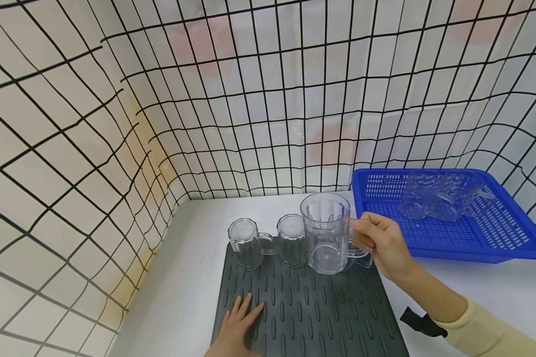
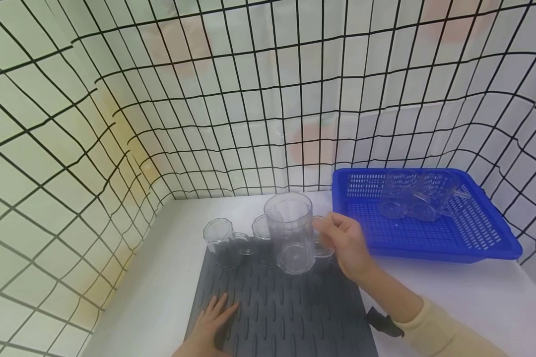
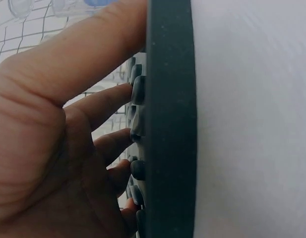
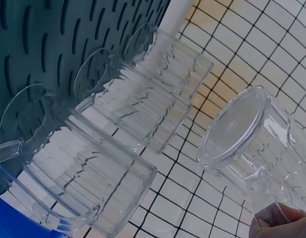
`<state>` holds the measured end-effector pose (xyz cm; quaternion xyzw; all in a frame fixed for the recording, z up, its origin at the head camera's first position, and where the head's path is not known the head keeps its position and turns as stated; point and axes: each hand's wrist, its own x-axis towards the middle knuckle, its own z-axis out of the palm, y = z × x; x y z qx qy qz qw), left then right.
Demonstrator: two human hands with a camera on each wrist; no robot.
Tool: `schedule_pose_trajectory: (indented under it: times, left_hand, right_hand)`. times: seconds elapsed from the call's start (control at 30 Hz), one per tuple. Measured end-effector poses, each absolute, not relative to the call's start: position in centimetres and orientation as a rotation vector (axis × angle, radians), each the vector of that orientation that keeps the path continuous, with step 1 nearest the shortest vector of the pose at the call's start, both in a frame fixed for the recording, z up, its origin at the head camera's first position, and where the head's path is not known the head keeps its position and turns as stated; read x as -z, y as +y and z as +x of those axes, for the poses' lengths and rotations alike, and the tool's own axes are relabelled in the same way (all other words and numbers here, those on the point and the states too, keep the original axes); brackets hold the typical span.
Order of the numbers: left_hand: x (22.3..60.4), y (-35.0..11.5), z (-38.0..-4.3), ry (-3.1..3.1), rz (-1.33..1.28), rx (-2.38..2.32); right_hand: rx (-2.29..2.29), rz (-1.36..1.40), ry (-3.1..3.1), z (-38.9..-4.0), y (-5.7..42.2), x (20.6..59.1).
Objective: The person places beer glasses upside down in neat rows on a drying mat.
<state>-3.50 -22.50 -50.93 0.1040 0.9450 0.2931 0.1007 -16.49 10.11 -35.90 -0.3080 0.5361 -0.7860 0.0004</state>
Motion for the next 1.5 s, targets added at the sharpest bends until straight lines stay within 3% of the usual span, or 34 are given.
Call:
schedule_pose_trajectory:
  times: [1.2,1.5]
  left_hand:
    - [50.8,-22.4,-3.6,2.785,0.307,-0.832]
    - [49.1,-22.5,-4.9,2.635,0.234,-0.934]
  right_hand:
    - [2.226,-1.055,1.59,-15.6,8.0,39.1]
    - [2.219,-1.047,1.605,-15.3,7.9,39.6]
